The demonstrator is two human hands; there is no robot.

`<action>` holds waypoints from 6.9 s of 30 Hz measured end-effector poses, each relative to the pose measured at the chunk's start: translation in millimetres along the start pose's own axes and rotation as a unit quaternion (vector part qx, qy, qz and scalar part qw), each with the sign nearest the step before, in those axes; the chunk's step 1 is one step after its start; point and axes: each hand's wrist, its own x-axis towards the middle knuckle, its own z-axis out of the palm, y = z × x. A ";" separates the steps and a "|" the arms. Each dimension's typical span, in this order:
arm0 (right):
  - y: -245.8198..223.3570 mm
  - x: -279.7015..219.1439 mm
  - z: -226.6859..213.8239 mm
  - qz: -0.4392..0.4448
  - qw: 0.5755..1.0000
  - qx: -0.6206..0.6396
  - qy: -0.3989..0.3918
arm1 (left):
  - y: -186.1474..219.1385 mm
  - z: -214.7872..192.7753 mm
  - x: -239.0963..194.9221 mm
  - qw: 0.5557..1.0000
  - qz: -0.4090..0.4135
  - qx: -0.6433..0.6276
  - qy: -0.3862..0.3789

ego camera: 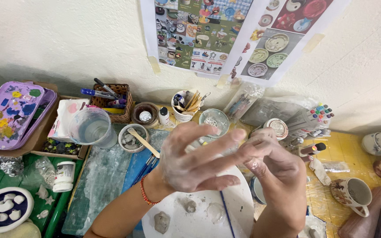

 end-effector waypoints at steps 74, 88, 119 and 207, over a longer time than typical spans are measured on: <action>-20.3 -12.3 28.1 -0.096 0.976 -0.012 0.195 | 3.1 -22.8 -89.6 0.746 -0.595 -0.286 -0.087; -8.1 -12.0 18.5 -0.078 0.992 -0.088 0.033 | 4.6 -9.8 -148.7 0.859 -0.494 -0.061 -0.123; -50.5 3.1 20.7 -0.264 0.834 -0.463 0.143 | 19.3 1.8 2.2 0.757 -0.489 -0.420 -0.111; 95.5 -248.0 -177.5 0.024 0.950 -0.230 -0.208 | 31.8 -8.5 -11.1 0.687 -0.442 -0.553 -0.165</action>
